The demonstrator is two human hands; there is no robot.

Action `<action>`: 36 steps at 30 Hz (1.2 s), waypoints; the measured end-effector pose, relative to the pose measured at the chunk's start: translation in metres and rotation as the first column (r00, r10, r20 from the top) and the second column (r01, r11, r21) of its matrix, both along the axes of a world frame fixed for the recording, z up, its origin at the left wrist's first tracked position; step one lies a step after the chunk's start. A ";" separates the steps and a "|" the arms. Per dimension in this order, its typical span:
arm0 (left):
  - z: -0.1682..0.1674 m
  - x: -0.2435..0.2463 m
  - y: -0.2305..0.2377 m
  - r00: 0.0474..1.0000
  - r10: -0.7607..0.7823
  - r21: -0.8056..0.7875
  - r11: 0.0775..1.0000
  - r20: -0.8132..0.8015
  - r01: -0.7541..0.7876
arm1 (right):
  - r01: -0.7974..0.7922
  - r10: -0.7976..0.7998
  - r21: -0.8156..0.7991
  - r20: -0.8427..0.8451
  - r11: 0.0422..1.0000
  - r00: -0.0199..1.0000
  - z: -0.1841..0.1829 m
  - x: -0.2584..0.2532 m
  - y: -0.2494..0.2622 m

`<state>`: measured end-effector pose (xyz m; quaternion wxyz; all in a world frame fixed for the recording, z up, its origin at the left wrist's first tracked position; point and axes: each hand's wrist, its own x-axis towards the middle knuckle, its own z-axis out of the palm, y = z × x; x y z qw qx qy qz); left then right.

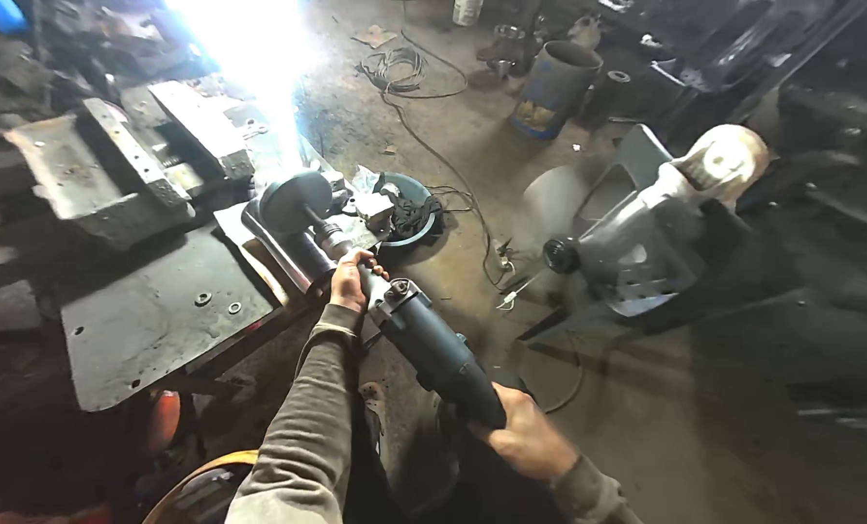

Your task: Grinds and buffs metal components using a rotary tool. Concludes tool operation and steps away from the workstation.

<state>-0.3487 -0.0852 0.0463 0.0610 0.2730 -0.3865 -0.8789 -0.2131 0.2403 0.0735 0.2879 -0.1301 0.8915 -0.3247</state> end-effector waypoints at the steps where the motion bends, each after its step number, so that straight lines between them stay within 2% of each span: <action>1: -0.002 -0.006 0.003 1.000 -0.013 -0.003 1.000 0.016 0.013 | 0.011 -0.011 -0.015 -0.007 1.000 1.000 -0.001 -0.001 0.001; 9: -0.016 -0.024 0.012 0.996 -0.041 0.032 0.999 0.073 0.039 | 0.039 -0.039 -0.043 -0.001 0.998 0.999 -0.003 -0.006 0.007; 23: 0.003 0.045 -0.012 0.998 0.007 -0.088 0.996 -0.066 -0.013 | -0.119 0.119 0.059 0.001 0.991 0.993 0.000 0.002 0.002; 28: 0.004 0.054 -0.019 0.994 0.086 -0.059 0.994 -0.073 -0.090 | -0.184 0.181 0.107 0.035 0.977 0.983 0.007 0.001 -0.005; 32: 0.006 0.059 -0.017 0.990 0.120 -0.112 0.986 -0.071 -0.127 | -0.192 0.191 0.097 0.025 0.976 0.981 0.005 0.003 -0.005; 36: 0.004 0.052 -0.014 0.991 0.101 -0.041 0.994 -0.087 -0.105 | -0.159 0.157 0.097 0.028 0.982 0.987 0.006 0.004 -0.002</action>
